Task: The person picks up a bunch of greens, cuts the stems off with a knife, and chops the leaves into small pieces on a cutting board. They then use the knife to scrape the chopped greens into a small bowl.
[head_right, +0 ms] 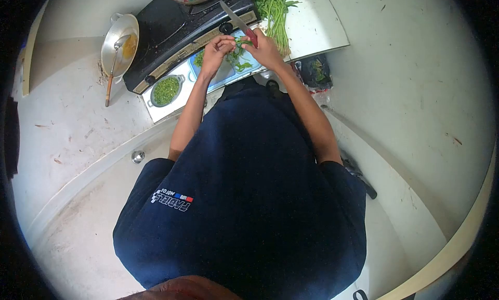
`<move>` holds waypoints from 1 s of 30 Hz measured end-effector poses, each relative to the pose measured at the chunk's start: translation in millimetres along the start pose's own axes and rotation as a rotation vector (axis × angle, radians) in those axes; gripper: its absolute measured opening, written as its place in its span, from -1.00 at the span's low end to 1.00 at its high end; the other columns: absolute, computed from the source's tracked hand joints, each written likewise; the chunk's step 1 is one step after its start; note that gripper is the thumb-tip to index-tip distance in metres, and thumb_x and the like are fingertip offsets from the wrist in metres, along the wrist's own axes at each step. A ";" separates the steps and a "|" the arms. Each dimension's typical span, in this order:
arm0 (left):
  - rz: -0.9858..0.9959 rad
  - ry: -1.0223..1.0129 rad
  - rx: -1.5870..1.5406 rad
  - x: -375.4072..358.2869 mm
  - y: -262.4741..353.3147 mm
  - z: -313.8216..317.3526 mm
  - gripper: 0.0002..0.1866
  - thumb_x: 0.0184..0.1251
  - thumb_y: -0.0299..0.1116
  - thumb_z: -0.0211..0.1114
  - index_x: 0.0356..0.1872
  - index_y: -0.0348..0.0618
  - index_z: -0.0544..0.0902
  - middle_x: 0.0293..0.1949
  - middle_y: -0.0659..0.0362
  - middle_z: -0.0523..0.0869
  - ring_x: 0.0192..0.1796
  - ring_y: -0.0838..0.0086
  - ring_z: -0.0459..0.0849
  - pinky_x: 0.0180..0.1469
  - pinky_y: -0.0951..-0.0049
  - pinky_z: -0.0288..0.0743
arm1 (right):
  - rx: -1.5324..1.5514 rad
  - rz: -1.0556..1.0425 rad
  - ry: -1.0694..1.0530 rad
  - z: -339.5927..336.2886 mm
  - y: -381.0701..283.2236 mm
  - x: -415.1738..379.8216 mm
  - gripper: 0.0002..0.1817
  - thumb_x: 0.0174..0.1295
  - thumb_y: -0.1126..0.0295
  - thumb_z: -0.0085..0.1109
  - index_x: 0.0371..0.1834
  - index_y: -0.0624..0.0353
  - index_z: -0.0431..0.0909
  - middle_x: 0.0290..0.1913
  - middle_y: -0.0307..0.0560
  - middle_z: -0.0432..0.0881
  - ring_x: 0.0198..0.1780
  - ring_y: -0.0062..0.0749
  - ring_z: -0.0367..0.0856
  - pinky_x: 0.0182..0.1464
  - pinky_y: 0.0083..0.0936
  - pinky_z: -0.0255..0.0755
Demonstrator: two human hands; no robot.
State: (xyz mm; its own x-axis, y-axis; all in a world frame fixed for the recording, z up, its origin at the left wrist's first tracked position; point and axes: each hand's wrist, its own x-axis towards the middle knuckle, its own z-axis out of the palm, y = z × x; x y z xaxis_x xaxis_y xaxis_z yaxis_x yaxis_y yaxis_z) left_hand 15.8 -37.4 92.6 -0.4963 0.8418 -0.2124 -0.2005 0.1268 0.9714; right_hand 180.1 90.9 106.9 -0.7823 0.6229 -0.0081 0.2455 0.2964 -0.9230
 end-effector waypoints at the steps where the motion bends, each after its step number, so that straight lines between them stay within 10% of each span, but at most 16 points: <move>1: -0.002 -0.002 -0.005 -1.8 1.3 1.1 -0.74 0.42 -0.60 0.30 0.09 -0.36 0.63 -0.14 0.13 0.77 -0.11 0.51 0.75 0.02 0.53 0.63 | -0.001 -0.009 -0.008 2.8 2.7 2.7 -0.60 0.32 0.32 0.43 0.06 0.27 0.49 -0.17 -0.08 0.75 -0.22 -0.50 0.65 -0.12 -0.48 0.52; 11: -0.229 0.189 -0.575 -41.4 2.1 5.6 -0.68 0.60 -0.49 0.14 0.26 -0.35 0.58 0.22 0.04 0.65 0.08 0.43 0.71 0.15 0.43 0.67 | 0.501 0.102 0.123 30.7 8.8 2.0 -0.62 0.22 0.33 0.53 -0.09 0.26 0.53 -0.35 -0.23 0.66 -0.39 -0.61 0.64 -0.37 -0.57 0.51; 30: -0.265 0.198 -0.399 -71.0 -6.0 -51.0 -0.82 0.58 -0.28 0.26 0.03 -0.09 0.69 -0.25 0.37 0.65 -0.30 0.76 0.51 -0.30 0.70 0.27 | 0.390 0.217 -0.104 102.9 -25.1 -13.1 -0.64 0.22 0.33 0.53 -0.16 0.24 0.49 -0.32 -0.22 0.63 -0.39 -0.64 0.60 -0.38 -0.57 0.51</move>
State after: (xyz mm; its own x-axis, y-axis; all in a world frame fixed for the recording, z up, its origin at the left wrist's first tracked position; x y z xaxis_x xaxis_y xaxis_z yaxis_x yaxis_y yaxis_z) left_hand 9.2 -124.7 96.4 -0.5272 0.6879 -0.4988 -0.6284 0.0796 0.7738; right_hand 125.3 0.8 90.6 -0.7945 0.5589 -0.2374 0.1917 -0.1400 -0.9714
